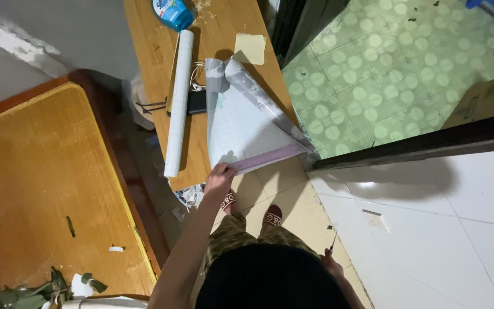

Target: Measuring and cutting a piece of vinyl wrap using a ruler and scissors on a work table.

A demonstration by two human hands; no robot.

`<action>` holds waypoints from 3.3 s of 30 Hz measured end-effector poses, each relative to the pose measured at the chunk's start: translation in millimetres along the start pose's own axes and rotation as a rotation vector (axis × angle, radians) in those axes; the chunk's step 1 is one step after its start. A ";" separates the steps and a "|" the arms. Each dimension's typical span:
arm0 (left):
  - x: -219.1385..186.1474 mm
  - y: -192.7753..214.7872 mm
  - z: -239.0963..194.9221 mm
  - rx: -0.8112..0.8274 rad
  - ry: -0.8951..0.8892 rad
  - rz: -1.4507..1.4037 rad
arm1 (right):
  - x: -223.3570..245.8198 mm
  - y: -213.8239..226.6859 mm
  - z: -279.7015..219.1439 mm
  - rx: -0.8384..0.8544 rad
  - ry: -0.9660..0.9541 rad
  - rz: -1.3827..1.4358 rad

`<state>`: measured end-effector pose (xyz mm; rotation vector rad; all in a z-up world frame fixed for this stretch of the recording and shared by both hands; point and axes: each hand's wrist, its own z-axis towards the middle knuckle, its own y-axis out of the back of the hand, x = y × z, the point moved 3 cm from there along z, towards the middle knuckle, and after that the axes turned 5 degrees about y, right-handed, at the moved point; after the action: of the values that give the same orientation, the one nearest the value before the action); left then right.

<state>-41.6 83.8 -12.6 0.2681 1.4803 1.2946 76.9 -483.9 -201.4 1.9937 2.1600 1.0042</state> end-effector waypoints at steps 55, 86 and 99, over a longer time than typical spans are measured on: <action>-69.7 18.0 72.0 0.798 0.696 0.345 | 292.2 144.6 -72.2 0.325 -0.071 2.019; -66.8 35.6 67.6 0.793 0.763 0.208 | 410.4 206.5 -189.3 0.188 0.070 1.292; -63.0 27.7 62.3 0.740 0.734 0.194 | 408.9 206.2 -192.3 0.120 -0.062 1.295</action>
<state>19.7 82.5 57.0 0.4483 2.6030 0.9721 102.3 -203.2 207.5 3.3903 0.6636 0.7591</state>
